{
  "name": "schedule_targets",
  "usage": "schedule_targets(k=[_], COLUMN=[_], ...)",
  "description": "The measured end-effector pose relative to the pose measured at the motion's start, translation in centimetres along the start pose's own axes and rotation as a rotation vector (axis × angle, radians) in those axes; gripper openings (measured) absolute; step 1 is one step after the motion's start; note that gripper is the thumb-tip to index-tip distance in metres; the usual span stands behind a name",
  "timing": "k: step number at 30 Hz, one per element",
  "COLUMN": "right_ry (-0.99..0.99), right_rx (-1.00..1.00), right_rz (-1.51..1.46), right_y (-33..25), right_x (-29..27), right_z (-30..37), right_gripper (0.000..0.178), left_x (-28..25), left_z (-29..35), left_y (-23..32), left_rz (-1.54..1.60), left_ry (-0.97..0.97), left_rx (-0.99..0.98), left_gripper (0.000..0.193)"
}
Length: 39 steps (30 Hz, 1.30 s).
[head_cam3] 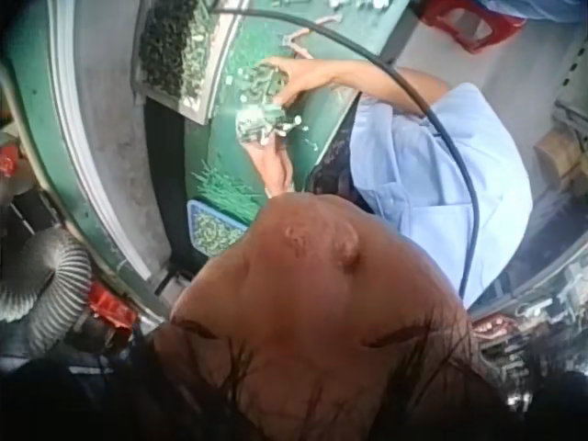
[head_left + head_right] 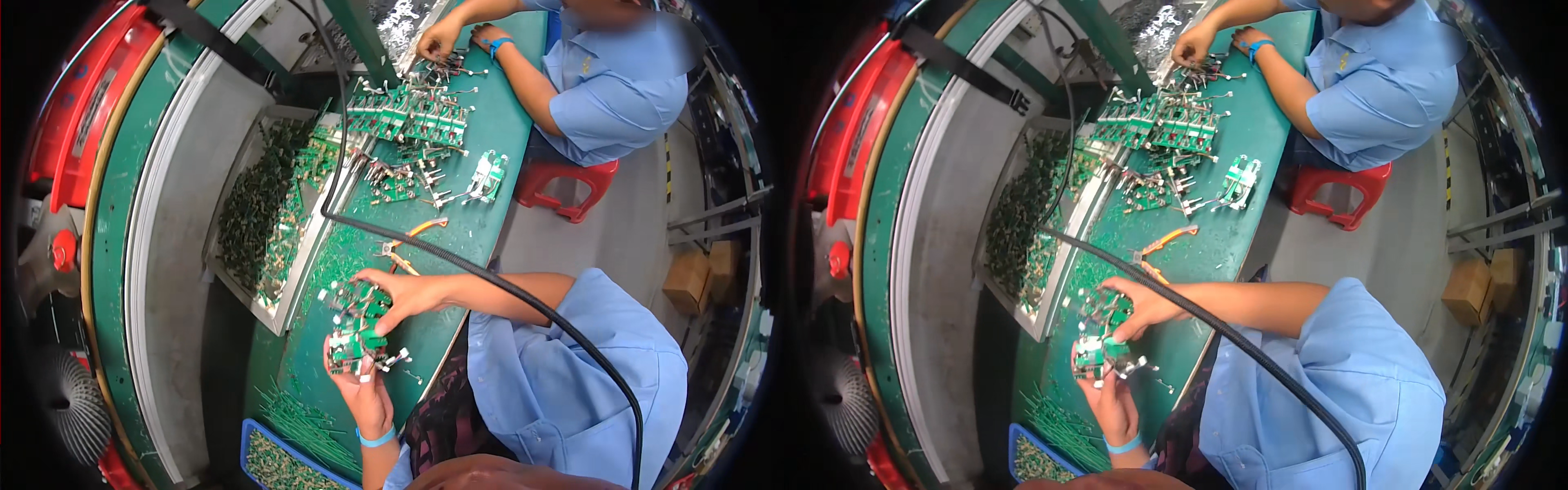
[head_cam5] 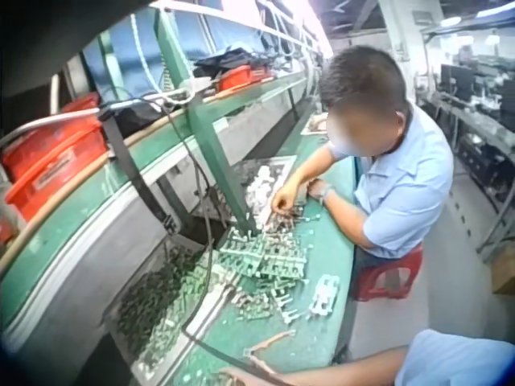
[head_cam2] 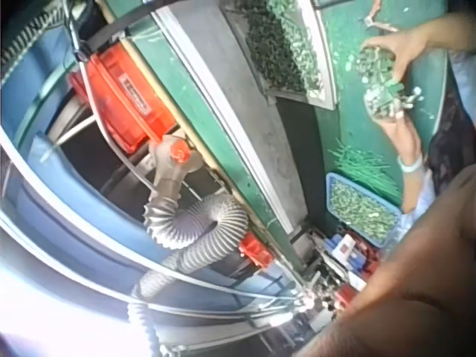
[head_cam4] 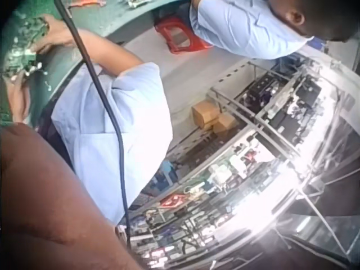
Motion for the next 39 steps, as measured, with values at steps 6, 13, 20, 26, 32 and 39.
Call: schedule_targets(k=[6, 13, 20, 26, 32, 39], right_ry=[0.298, 0.515, 0.683, 0.991, 1.199, 0.518], right_rx=[-0.307, -0.449, -0.648, -0.559, 0.069, 0.01], right_rz=[-0.011, -0.244, -0.066, 0.089, 1.561, 1.545], right_y=[-2.7, -9.4, -27.1, -32.7, -35.6, -29.5], right_x=[-5.8, -9.1, -22.4, -40.6, -37.8, -23.0], right_z=[5.3, 11.8, 9.7, 6.1, 5.2, 3.2], right_gripper=[0.124, 0.115, 0.092, 0.081, 0.072, 0.081], left_x=[8.7, 17.9, 33.9, 45.0, 36.9, 30.8], left_z=[-3.7, -5.6, -21.8, -35.4, -29.5, -30.8], left_y=[1.0, 2.4, 7.0, 4.2, 9.8, 5.1], left_rz=[-0.019, 0.088, 0.168, 0.257, -0.273, -1.283], left_ry=[-0.262, -0.495, -0.717, -0.725, -0.557, -0.363], left_rx=[-0.051, -0.211, 0.025, -0.214, 0.31, 0.741], left_gripper=[0.086, 0.094, 0.037, 0.034, 0.046, 0.058])
Point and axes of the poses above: each hand's wrist, its own z-axis away from the middle knuckle, its own x-axis out of the palm, y = z × x, the point moved 7 cm from there along -z, towards the middle knuckle, and after that the axes turned 7 degrees about -z, right-handed, at the moved point
